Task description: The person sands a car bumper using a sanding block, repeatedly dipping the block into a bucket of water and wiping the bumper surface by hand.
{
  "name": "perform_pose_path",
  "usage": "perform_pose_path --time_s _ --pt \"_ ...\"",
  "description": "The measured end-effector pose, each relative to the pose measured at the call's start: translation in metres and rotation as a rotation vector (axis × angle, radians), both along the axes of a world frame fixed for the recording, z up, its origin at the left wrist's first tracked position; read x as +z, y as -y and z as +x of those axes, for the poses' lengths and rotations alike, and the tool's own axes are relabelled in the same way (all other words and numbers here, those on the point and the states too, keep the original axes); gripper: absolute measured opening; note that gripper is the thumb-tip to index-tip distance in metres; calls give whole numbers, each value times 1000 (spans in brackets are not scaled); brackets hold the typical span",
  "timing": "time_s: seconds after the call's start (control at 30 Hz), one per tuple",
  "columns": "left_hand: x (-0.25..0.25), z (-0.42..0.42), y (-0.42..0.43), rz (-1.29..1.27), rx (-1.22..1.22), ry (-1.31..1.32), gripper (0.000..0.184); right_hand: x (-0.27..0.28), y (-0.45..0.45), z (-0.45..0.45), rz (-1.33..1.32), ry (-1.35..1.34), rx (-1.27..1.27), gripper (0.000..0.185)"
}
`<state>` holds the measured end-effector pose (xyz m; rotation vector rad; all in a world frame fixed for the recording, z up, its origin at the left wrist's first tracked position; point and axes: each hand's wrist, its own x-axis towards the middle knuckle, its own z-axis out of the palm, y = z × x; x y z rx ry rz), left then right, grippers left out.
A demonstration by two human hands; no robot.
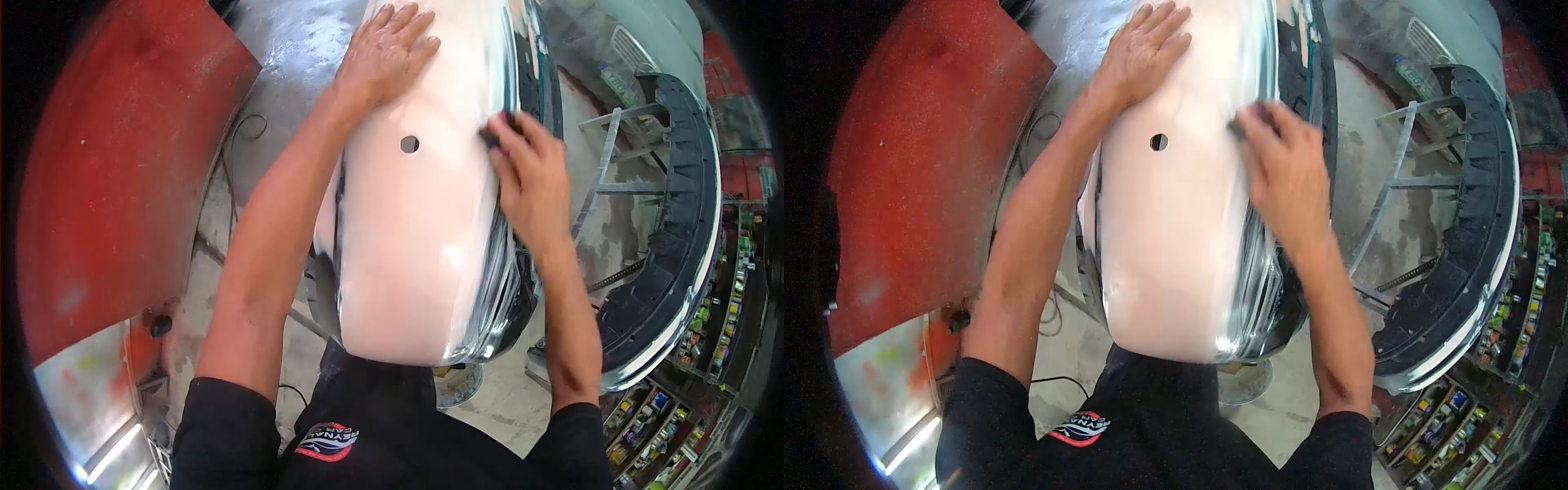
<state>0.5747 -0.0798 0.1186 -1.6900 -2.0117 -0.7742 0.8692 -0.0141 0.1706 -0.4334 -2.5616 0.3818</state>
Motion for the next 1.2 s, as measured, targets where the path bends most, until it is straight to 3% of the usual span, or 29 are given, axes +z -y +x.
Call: perform_pose_path --time_s 0.17,0.3,0.4,0.5,0.6,0.83,0.97,1.07,1.2 --pt "-13 5 -6 2 191 95 58 -6 47 51 -28 68 3 41" --pt "-9 10 -6 -6 201 136 58 4 -9 -12 64 21 21 42" --pt "22 32 10 20 165 206 43 6 -24 -37 90 13 1 41" --pt "-7 10 -6 -34 206 158 58 5 10 -3 91 37 17 42" --pt "-7 11 -4 -22 205 173 58 8 28 15 49 109 42 43" --pt "-5 13 -1 -44 204 175 57 4 -40 -65 126 -27 -47 34" --pt "-6 12 -4 -51 210 173 56 0 37 22 0 50 -48 43" --pt "-6 12 -3 -43 212 173 57 -4 26 22 7 17 -10 42" --pt "-6 9 -2 -40 172 210 59 -3 -42 -46 31 -60 -57 37"
